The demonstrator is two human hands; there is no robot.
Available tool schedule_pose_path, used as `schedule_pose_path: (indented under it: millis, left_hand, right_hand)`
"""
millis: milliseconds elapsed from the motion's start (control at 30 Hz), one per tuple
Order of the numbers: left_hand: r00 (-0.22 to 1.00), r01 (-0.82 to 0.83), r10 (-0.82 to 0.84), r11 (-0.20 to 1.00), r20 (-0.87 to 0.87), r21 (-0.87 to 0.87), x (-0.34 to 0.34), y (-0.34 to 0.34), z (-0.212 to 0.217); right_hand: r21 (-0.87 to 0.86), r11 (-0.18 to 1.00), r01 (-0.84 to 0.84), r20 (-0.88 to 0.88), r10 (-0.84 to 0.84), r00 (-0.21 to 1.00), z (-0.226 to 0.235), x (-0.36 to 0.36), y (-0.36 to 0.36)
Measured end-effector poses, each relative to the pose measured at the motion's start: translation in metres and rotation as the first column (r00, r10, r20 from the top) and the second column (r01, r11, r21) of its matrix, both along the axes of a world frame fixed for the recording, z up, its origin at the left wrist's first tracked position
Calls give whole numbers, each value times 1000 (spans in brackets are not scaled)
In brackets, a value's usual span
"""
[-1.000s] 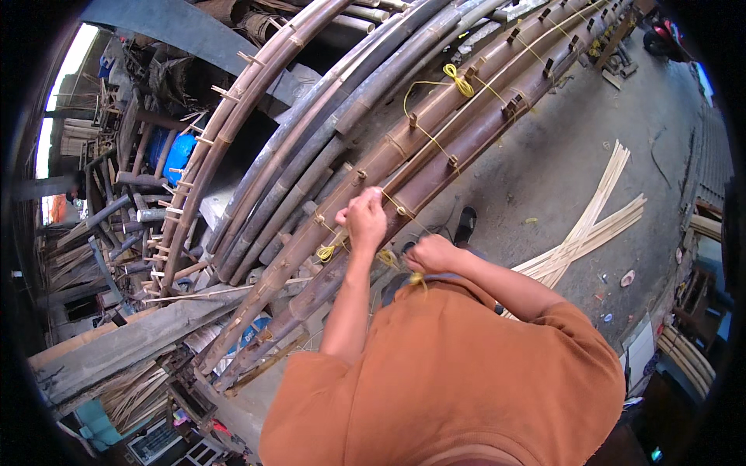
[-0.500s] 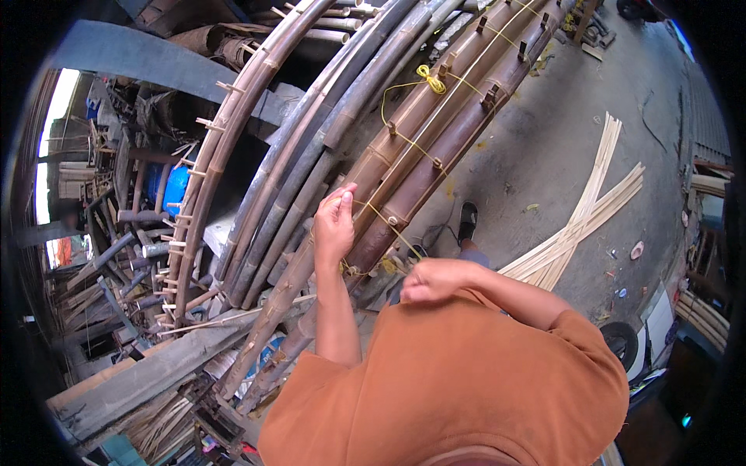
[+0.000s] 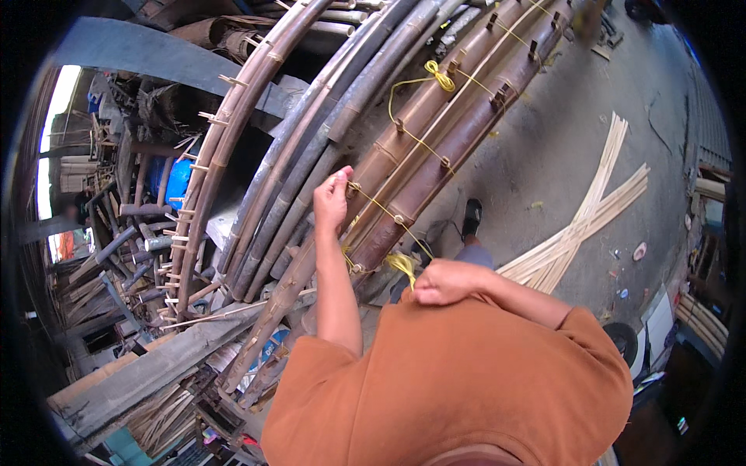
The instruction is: The person assembles a bamboo frame by inserting thin bamboo strips into pre-cut slots on a curved bamboo structure and securing them with yellow plastic ties. The person repeatedly picks up strips, positions them, and ties them in place.
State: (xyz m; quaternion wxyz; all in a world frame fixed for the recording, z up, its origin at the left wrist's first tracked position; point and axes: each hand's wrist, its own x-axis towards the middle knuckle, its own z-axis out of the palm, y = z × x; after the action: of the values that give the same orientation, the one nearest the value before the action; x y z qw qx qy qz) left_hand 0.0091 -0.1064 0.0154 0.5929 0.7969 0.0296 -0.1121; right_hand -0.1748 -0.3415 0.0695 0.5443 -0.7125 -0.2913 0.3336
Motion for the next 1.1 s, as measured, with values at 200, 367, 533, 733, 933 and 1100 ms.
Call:
schedule_pose_path:
  millis: [200, 367, 533, 733, 933, 1100]
  left_hand:
    - [987, -21, -38, 932, 154, 362, -7, 5, -11]
    - [966, -95, -48, 847, 253, 523, -7, -1, -12]
    - [981, 122, -191, 679, 15, 724, -72, 26, 29]
    - [949, 316, -208, 673, -239, 669, -146, 29, 52]
    - [781, 596, -353, 171, -515, 785, -127, 54, 88]
    - [872, 106, -472, -76, -129, 991, -85, 113, 122]
  right_hand:
    - [-29, 992, 127, -34, -128, 991, -50, 8, -1]
    - [-61, 960, 272, 221, -253, 942, -121, 20, 34]
    - [-211, 944, 252, 362, -164, 917, -119, 13, 27]
    - [-293, 916, 274, 404, -141, 904, -109, 0, 25]
    - [-256, 903, 345, 434, -211, 876, -106, -21, 38]
    - [-254, 869, 424, 488, -264, 832, -115, -34, 40]
